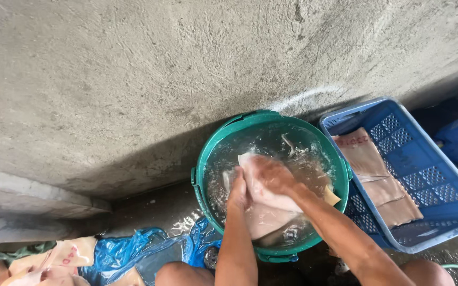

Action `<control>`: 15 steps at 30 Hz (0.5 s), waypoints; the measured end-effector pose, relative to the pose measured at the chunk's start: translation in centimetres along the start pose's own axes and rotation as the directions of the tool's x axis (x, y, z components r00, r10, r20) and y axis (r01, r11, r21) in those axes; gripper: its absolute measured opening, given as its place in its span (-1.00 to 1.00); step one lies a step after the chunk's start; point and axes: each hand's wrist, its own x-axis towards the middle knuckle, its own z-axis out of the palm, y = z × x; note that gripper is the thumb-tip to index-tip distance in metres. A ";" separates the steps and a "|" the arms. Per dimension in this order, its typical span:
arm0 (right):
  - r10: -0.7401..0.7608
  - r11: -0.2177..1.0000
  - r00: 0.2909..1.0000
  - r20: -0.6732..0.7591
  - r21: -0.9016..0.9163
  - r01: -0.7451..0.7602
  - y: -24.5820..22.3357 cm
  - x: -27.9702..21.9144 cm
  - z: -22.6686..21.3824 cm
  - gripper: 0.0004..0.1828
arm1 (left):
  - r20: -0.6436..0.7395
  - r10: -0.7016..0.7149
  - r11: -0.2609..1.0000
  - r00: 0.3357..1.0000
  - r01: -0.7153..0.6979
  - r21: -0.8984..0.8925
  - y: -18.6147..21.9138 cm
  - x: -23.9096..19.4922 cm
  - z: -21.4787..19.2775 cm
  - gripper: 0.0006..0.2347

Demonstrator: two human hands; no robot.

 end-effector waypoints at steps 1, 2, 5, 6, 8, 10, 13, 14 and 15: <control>-0.161 0.980 0.986 -0.030 -0.124 0.156 0.8 0.1 0.6 -0.34 | 0.008 0.020 0.999 1.000 -0.020 -0.044 0.3 -0.4 0.5 -0.30; -0.158 0.982 0.987 0.015 -0.100 0.159 1.5 0.1 1.1 -0.34 | 0.014 0.041 0.995 0.999 -0.040 -0.088 0.5 -0.7 0.8 -0.27; 0.133 0.979 0.980 0.149 0.134 -0.153 2.3 0.8 2.7 -0.34 | -0.011 0.128 0.991 0.992 -0.128 -0.034 1.0 -1.3 0.9 -0.32; 0.287 0.939 0.938 0.196 0.137 -0.316 2.4 1.0 2.9 -0.34 | -0.017 0.161 0.987 0.987 -0.161 0.020 1.2 -1.0 0.9 -0.36; 0.316 0.937 0.935 0.163 0.099 -0.335 3.2 1.2 2.3 -0.34 | -0.019 0.228 0.968 0.973 -0.225 0.112 1.0 0.1 1.7 -0.42; 0.106 0.993 0.994 0.020 0.044 -0.107 2.8 0.1 3.5 -0.34 | -0.067 0.275 0.944 0.959 -0.256 0.209 0.2 0.1 0.5 -0.48; -0.145 0.987 0.982 -0.118 -0.085 0.136 4.2 -1.0 2.8 -0.34 | -0.151 0.339 0.917 0.929 -0.291 0.273 -0.4 0.7 0.8 -0.58; 0.037 0.997 0.998 -0.049 0.076 -0.034 4.6 -1.8 2.7 -0.34 | -0.179 0.326 0.924 0.928 -0.273 0.268 -0.8 0.5 0.9 -0.61; 0.254 0.927 0.964 0.079 0.264 -0.266 5.3 -1.9 2.4 -0.34 | -0.194 0.316 0.926 0.929 -0.258 0.275 -0.4 0.5 1.0 -0.64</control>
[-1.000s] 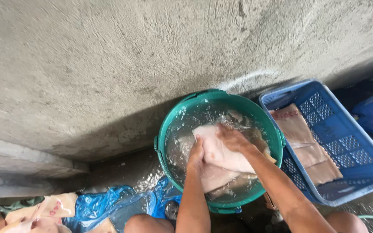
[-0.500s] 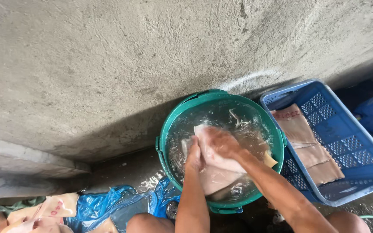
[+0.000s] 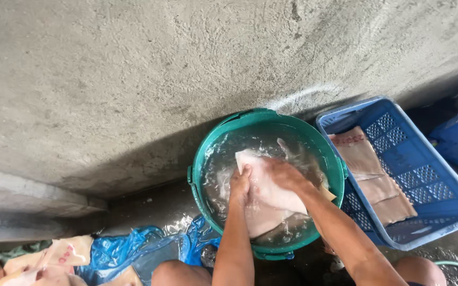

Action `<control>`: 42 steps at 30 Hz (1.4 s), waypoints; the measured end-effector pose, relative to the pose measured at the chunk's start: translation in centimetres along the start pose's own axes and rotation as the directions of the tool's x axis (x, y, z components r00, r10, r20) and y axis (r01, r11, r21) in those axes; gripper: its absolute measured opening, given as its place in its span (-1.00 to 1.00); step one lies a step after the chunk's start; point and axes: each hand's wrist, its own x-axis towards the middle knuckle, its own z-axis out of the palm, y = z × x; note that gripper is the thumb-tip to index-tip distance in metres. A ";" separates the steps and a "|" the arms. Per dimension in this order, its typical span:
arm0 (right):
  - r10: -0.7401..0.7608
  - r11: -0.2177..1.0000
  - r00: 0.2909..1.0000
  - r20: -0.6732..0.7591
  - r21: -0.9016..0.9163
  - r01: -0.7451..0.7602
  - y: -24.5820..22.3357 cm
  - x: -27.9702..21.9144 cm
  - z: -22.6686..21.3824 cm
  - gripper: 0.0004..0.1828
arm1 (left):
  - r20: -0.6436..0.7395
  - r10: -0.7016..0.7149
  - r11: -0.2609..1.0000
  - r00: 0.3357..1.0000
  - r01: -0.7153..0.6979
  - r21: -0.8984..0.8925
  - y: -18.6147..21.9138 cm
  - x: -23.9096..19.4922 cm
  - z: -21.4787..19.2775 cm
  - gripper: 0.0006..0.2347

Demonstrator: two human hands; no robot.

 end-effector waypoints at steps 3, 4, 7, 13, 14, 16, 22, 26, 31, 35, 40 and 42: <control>0.435 0.878 0.897 0.078 0.184 -0.442 1.0 -0.7 -1.3 -0.24 | 0.156 0.195 0.975 0.968 -0.174 -0.137 1.1 -0.7 0.2 -0.65; 0.427 0.857 0.903 0.049 0.299 -0.421 1.1 -0.9 -1.7 -0.30 | 0.170 0.142 0.982 0.975 -0.118 -0.145 1.4 -0.9 0.2 -0.63; 0.406 0.688 0.914 0.016 0.652 -0.318 0.0 -1.9 -3.5 -0.32 | 0.197 0.097 0.988 0.976 -0.071 -0.136 2.1 -1.3 0.3 -0.56; 0.297 0.519 0.947 -0.121 0.853 -0.054 -7.3 -4.3 -8.5 -0.56 | 0.130 0.365 0.865 0.922 -0.387 0.319 2.3 -0.8 2.5 -0.28; 0.325 0.646 0.932 -0.160 0.757 -0.095 -8.6 -4.7 -9.0 -0.58 | 0.194 0.409 0.839 0.892 -0.451 0.303 1.9 -0.9 3.2 -0.21; 0.286 0.767 0.942 -0.173 0.630 -0.117 -11.0 -4.9 -9.0 -0.61 | 0.327 0.375 0.882 0.868 -0.442 0.162 1.3 -1.1 3.8 -0.23; -0.308 0.934 0.939 -0.154 -0.238 0.267 -12.7 -3.1 -6.0 -0.68 | 0.502 0.178 0.912 0.846 0.050 -0.407 2.0 -0.5 2.1 -0.23; -0.085 0.977 0.996 -0.042 -0.198 0.075 -8.4 -1.6 -2.6 -0.67 | 0.297 -0.033 0.962 0.954 0.110 -0.249 0.5 1.0 0.5 -0.46; -0.122 0.981 0.985 0.119 -0.139 0.138 -1.0 -0.3 -0.8 -0.65 | 0.029 -0.106 0.931 0.994 0.109 -0.348 -3.2 3.3 1.4 -0.47; 0.212 0.955 0.977 -0.029 -0.207 -0.214 0.6 2.7 0.0 -0.64 | 0.116 0.170 0.866 0.979 -0.092 -0.492 -3.2 4.8 2.0 -0.52; -0.209 0.948 0.978 0.006 -0.246 0.204 -0.1 1.2 2.8 -0.62 | 0.028 0.036 0.909 0.999 -0.021 -0.417 -3.9 3.4 2.1 -0.65; -0.317 0.915 0.945 0.082 -0.236 0.328 0.2 0.6 2.5 -0.61 | 0.178 -0.061 0.864 0.982 0.142 -0.483 -3.1 2.9 2.2 -0.71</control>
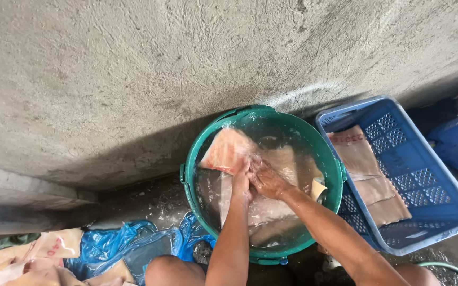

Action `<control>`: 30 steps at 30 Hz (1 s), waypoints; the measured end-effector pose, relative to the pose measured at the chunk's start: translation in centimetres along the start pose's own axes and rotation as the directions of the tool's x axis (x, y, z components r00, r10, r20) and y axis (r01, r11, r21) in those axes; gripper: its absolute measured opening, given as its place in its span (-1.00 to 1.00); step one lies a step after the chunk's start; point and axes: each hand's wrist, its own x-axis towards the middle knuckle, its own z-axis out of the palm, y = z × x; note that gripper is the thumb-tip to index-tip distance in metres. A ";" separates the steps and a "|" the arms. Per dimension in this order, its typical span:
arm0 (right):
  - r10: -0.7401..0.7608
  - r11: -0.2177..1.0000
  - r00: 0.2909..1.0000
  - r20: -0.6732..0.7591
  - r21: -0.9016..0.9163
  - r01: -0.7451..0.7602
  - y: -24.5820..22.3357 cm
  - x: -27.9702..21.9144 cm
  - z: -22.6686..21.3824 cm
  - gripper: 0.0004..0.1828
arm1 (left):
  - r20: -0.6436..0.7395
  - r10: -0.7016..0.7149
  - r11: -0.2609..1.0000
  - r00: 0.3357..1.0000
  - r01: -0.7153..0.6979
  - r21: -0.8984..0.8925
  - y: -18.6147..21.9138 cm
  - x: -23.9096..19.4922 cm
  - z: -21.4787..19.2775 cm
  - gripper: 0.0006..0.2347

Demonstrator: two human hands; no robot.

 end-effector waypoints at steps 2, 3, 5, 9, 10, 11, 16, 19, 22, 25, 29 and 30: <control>0.202 0.966 0.977 0.071 0.150 -0.211 0.8 -0.7 -0.7 -0.60 | -0.137 0.127 0.992 0.982 -0.124 0.027 0.7 -0.8 0.4 -0.71; 0.343 0.912 0.932 0.119 0.194 -0.360 1.2 -0.8 -1.0 -0.59 | -0.206 0.191 0.982 0.960 -0.185 0.045 0.9 -1.4 0.5 -0.71; 0.518 0.837 0.850 0.098 0.148 -0.527 2.1 0.1 -2.1 -0.58 | -0.147 0.232 0.964 0.962 -0.247 -0.097 1.9 -1.7 1.7 -0.68; 0.510 0.842 0.860 -0.007 0.208 -0.498 0.3 -0.1 -1.6 -0.56 | -0.001 0.132 0.978 0.991 -0.130 -0.161 0.7 -3.6 2.8 -0.56; 0.464 0.863 0.885 -0.032 0.240 -0.444 -0.5 0.0 -1.7 -0.55 | 0.045 0.045 0.991 0.998 -0.039 -0.125 0.5 -3.8 3.2 -0.58; 0.477 0.847 0.877 -0.057 0.297 -0.441 -1.1 -0.2 -2.1 -0.54 | 0.087 -0.044 0.995 0.995 0.051 -0.085 0.2 -4.0 3.5 -0.59; 0.679 0.450 0.734 -0.002 0.791 -0.414 -2.3 -1.3 -4.9 -0.51 | 0.237 -0.028 0.997 0.971 0.045 -0.065 1.0 -3.7 2.7 -0.62; 0.680 -0.069 0.658 0.323 0.922 -0.382 -1.4 -2.4 -7.2 -0.49 | 0.262 0.024 0.991 0.965 0.012 -0.133 1.4 -3.5 2.8 -0.62; 0.610 -0.087 0.740 0.284 0.952 -0.294 -1.9 -3.0 -9.1 -0.51 | 0.209 -0.059 0.994 0.976 0.077 -0.078 1.4 -4.1 3.5 -0.61; 0.575 0.167 0.818 0.022 0.976 -0.143 -3.7 -2.9 -13.2 -0.51 | 0.210 -0.166 0.986 0.963 0.167 0.015 1.9 -4.7 5.2 -0.57; 0.626 0.718 0.728 -0.280 0.573 -0.396 -6.7 -3.5 -21.5 -0.53 | 0.170 -0.322 0.929 0.931 0.276 0.247 3.4 -6.3 5.2 -0.36; 0.590 0.772 0.741 -0.320 0.493 -0.402 -7.6 -3.5 -23.4 -0.50 | 0.150 -0.372 0.895 0.916 0.312 0.318 4.0 -6.5 5.4 -0.26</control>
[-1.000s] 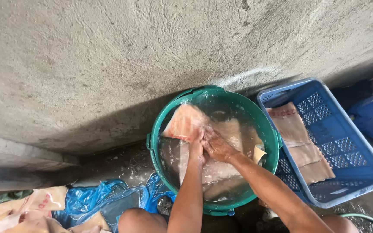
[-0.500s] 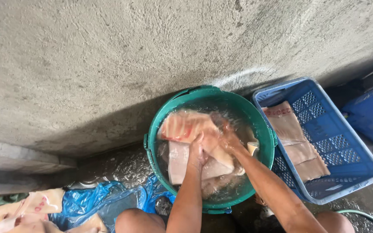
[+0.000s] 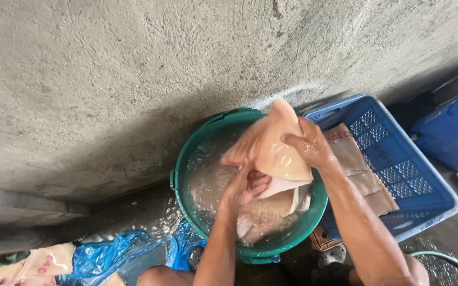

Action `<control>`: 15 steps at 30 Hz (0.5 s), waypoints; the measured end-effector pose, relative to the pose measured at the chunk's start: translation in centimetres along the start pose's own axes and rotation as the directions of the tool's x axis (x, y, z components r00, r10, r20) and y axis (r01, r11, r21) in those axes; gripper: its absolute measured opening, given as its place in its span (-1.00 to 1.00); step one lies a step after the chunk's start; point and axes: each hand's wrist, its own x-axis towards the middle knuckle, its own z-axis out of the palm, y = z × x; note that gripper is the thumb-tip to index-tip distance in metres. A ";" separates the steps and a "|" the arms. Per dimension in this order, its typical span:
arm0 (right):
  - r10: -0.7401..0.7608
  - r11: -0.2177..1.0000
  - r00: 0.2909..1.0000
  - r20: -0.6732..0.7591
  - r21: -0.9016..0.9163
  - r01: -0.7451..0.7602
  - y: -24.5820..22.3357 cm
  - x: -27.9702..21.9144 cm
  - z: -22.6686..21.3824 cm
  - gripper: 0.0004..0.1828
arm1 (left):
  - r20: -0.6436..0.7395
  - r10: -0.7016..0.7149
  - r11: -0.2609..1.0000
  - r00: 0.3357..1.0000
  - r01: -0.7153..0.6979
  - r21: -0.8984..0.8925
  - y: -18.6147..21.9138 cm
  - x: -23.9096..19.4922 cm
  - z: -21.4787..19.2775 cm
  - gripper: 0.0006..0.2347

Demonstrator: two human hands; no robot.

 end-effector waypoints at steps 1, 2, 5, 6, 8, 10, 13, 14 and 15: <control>-0.053 0.995 0.999 -0.013 -0.082 0.051 -1.7 0.0 -1.1 -0.47 | -0.104 0.062 0.991 0.993 -0.049 0.128 0.4 -0.4 0.0 -0.26; -0.104 0.982 0.994 -0.013 -0.163 0.100 -3.3 -0.4 -1.6 -0.44 | -0.203 0.137 0.964 0.970 -0.083 0.254 0.7 -0.9 0.0 -0.24; -0.448 0.848 0.894 -0.006 -0.319 0.423 -7.1 -2.4 -0.5 -0.42 | -0.188 0.277 0.948 0.942 -0.236 0.213 0.8 -2.0 0.1 -0.13; -0.440 0.804 0.897 0.051 -0.422 0.418 -7.7 -3.3 0.6 -0.40 | -0.136 0.306 0.949 0.942 -0.291 0.122 0.6 -2.0 0.4 -0.09; -0.399 0.679 0.903 0.159 -0.610 0.408 -8.1 -5.5 4.5 -0.37 | 0.071 0.402 0.915 0.913 -0.401 -0.034 0.1 -1.6 0.9 -0.11; -0.363 0.557 0.896 0.256 -0.711 0.429 -6.6 -7.3 8.3 -0.37 | 0.075 0.451 0.891 0.889 -0.444 -0.100 -0.1 -0.9 0.5 -0.17; -0.369 0.685 0.883 0.290 -0.557 0.470 -2.1 -8.2 13.9 -0.47 | -0.163 0.424 0.899 0.891 -0.436 -0.045 0.8 -0.2 -1.9 -0.28; -0.376 0.757 0.882 0.285 -0.455 0.470 -0.2 -8.3 15.9 -0.51 | -0.213 0.405 0.907 0.889 -0.420 -0.032 1.2 -0.3 -3.3 -0.31; -0.406 0.781 0.844 0.349 -0.347 0.519 1.8 -8.0 17.5 -0.47 | -0.263 0.385 0.914 0.885 -0.404 -0.020 1.2 -0.3 -4.3 -0.33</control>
